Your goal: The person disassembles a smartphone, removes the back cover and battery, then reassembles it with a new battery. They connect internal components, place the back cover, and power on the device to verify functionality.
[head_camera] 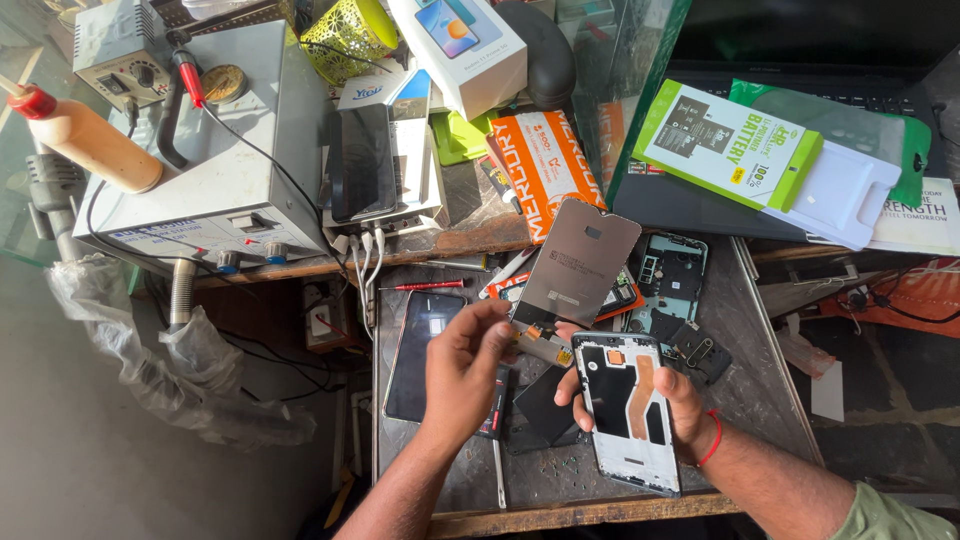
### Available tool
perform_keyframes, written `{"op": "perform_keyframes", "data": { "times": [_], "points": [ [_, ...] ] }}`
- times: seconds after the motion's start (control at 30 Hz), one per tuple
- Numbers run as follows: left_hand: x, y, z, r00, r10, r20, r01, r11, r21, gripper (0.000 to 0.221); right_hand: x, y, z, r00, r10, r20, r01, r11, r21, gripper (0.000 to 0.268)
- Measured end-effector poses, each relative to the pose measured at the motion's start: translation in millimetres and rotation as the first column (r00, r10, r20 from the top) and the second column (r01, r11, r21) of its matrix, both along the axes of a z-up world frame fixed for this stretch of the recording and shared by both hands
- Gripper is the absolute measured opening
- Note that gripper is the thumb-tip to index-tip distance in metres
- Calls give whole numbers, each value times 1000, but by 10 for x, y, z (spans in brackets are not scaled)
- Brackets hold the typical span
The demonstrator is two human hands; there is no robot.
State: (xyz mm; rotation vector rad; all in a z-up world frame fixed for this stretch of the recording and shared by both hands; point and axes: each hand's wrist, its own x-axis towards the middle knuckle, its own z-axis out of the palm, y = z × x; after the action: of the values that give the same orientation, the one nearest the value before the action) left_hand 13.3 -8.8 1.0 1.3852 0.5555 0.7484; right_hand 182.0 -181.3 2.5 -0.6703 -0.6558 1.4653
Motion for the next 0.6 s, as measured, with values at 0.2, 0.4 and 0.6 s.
{"op": "perform_keyframes", "data": {
  "times": [0.2, 0.4, 0.6],
  "points": [
    [-94, 94, -110, 987, 144, 64, -152, 977, 146, 30, -15, -9, 34, 998, -42, -35, 43, 999, 22, 122],
    [-78, 3, 92, 981, 0, 192, 22, 993, -112, 33, 34, -31, 80, 987, -11, -162, 21, 998, 62, 118],
    [-149, -119, 86, 971, -167, 169, 191, 973, -133, 45, 74, -111, -3, 955, 111, -274, -98, 993, 61, 120]
  ]
}}
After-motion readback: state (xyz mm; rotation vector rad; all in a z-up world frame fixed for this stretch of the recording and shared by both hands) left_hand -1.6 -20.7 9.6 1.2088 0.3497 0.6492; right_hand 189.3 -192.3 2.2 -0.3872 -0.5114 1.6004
